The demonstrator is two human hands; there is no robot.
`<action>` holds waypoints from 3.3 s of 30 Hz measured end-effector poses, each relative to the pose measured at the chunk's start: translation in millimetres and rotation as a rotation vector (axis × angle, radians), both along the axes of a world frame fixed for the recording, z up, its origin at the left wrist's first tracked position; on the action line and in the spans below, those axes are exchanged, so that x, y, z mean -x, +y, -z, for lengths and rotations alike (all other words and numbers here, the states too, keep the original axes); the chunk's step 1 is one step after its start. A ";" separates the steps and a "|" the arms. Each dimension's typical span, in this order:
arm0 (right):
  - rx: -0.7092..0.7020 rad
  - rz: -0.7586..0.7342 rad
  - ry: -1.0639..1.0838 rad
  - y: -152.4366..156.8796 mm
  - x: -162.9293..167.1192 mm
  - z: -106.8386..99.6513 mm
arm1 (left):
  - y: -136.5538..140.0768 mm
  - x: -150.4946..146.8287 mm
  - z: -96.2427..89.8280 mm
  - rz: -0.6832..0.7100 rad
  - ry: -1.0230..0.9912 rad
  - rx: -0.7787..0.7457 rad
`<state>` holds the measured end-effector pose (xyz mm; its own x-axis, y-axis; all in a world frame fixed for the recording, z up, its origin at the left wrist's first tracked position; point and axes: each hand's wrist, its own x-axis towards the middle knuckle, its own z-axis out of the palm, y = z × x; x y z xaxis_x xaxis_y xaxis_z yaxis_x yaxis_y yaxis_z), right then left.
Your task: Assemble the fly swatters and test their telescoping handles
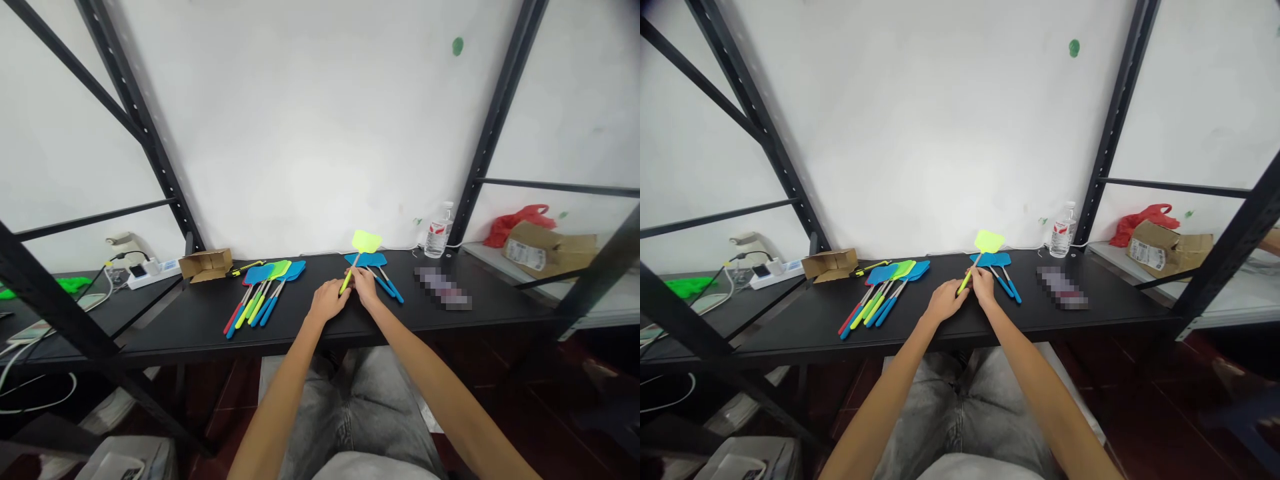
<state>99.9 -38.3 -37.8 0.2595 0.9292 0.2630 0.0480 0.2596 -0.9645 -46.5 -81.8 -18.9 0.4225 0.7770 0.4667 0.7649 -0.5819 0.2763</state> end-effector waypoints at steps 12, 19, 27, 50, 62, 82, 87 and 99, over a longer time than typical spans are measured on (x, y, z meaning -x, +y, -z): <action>0.225 0.439 -0.654 -18.5 0.4 -20.5 | 2.0 2.1 3.6 0.093 0.118 -0.080; -0.044 0.250 -0.966 -37.2 7.0 -20.7 | 4.3 1.6 0.7 0.146 0.143 -0.067; -0.095 0.094 -1.245 -51.1 21.6 -22.7 | 6.0 7.5 1.6 -0.173 0.061 -0.011; -0.073 0.072 -1.227 -43.9 19.4 -8.1 | 16.0 100.7 5.0 -0.865 0.159 -0.151; -0.067 0.056 -1.214 -44.8 19.5 -11.1 | 10.5 100.0 0.1 -0.732 0.193 -0.151; -0.064 -0.186 0.178 -9.2 16.7 3.0 | -4.7 4.1 -9.3 -0.200 0.070 -0.131; -0.056 -0.162 0.032 -11.2 18.1 3.1 | -4.9 13.5 -8.6 -0.273 0.055 -0.137; -0.060 -0.186 0.112 -14.1 17.1 -0.3 | -8.8 11.4 -11.8 -0.242 -0.008 -0.078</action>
